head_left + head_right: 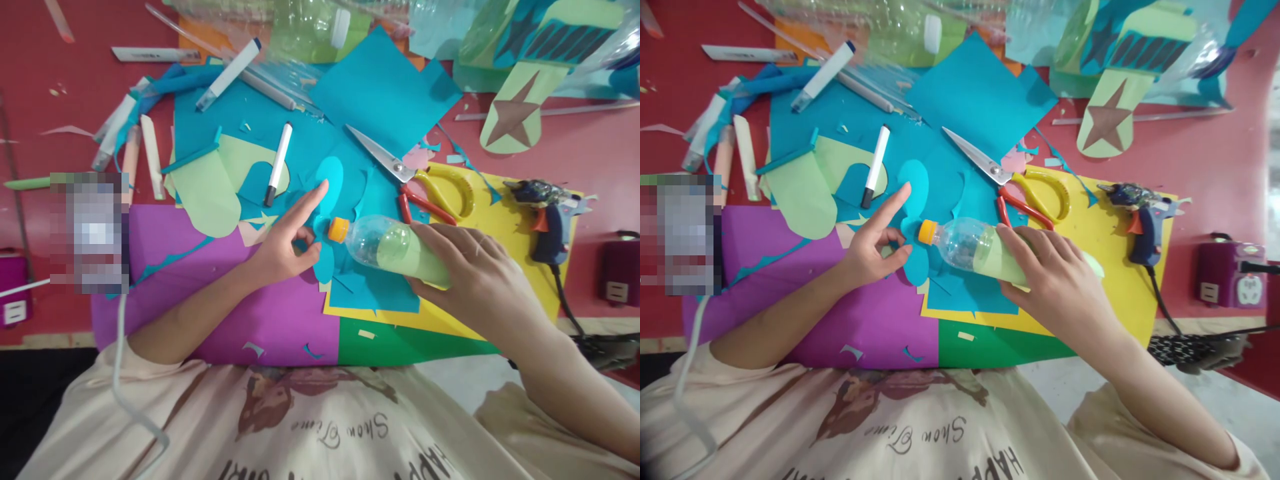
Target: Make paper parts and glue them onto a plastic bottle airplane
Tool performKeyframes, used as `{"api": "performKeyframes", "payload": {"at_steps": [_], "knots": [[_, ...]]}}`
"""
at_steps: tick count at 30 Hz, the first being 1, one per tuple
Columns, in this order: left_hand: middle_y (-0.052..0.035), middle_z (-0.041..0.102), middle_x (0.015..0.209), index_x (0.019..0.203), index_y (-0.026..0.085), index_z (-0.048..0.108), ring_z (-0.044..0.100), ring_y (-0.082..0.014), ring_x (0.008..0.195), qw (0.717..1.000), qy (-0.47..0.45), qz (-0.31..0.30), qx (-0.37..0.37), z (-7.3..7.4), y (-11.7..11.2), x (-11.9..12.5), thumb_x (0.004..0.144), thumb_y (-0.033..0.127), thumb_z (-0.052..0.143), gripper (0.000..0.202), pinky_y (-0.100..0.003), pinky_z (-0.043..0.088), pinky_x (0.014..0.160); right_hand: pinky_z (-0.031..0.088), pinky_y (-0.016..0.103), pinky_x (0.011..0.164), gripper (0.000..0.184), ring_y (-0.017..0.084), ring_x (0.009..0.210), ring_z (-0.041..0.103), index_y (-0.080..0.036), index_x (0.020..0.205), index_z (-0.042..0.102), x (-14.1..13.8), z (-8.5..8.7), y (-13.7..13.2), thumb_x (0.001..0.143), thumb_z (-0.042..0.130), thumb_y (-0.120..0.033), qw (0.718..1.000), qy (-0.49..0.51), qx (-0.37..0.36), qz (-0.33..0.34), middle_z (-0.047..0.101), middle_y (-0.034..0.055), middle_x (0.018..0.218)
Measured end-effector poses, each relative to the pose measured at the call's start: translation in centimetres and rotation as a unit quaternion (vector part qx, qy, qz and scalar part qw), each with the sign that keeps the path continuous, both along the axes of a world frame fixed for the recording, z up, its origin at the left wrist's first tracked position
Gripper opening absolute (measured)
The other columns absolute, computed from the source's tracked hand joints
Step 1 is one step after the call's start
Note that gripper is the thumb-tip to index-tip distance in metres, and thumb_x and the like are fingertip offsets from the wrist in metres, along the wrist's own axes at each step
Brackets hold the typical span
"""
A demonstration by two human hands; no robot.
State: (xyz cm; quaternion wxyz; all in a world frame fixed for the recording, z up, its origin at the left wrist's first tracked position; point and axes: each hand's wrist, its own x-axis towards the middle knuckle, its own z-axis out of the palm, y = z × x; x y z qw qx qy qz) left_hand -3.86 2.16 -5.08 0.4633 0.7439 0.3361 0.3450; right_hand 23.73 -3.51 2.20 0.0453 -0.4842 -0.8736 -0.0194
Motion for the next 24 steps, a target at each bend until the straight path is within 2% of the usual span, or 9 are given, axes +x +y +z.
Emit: {"api": "performKeyframes", "payload": {"at_steps": [5,13,17,20,24], "knots": [[-0.0077,0.032,0.157,0.151,0.041,0.021,0.065,-0.0122,0.073,1.000,0.007,-0.001,-0.008,-0.02,-0.05,0.01,0.090,0.038,0.056,0.070,-0.027,0.059,0.058,0.055,0.041,0.075,0.046,0.033,0.092,0.067,-0.011,0.128,0.049,-0.01,-0.02,0.07,0.089,0.055,-0.034,1.000,0.001,0.008,0.003,0.068,0.0174,0.108],[-0.0076,0.032,0.157,0.151,0.042,0.019,0.054,-0.0045,0.060,1.000,0.023,-0.008,0.008,0.12,-0.14,0.03,0.089,0.026,0.055,0.073,-0.024,0.057,0.059,0.056,0.043,0.073,0.044,0.033,0.090,0.067,-0.012,0.128,0.050,0.02,0.00,0.14,0.091,0.051,-0.037,1.000,-0.003,0.015,0.009,0.069,0.0174,0.107],[-0.0087,0.032,0.157,0.151,0.039,0.019,0.052,-0.0034,0.059,0.999,0.034,-0.010,0.000,0.34,-0.21,0.07,0.088,0.025,0.054,0.073,-0.023,0.057,0.060,0.056,0.043,0.074,0.048,0.032,0.092,0.067,-0.015,0.134,0.045,-0.01,0.06,0.18,0.092,0.050,-0.036,1.000,0.000,0.015,0.013,0.069,0.0162,0.107],[-0.0090,0.033,0.156,0.151,0.038,0.021,0.052,-0.0032,0.058,0.999,0.034,-0.010,0.004,0.32,-0.21,0.06,0.087,0.023,0.054,0.074,-0.022,0.056,0.060,0.055,0.042,0.075,0.051,0.031,0.095,0.067,-0.015,0.137,0.043,-0.16,0.28,0.22,0.090,0.053,-0.033,1.000,0.000,0.013,0.016,0.069,0.0162,0.108],[-0.0087,0.035,0.156,0.151,0.037,0.024,0.058,-0.0061,0.063,1.000,0.025,-0.011,0.006,0.13,-0.15,0.02,0.086,0.024,0.056,0.074,-0.022,0.055,0.058,0.055,0.040,0.076,0.046,0.031,0.095,0.067,-0.011,0.130,0.048,-0.37,0.56,0.28,0.088,0.055,-0.030,1.000,-0.014,0.009,0.015,0.069,0.0176,0.108]]}}
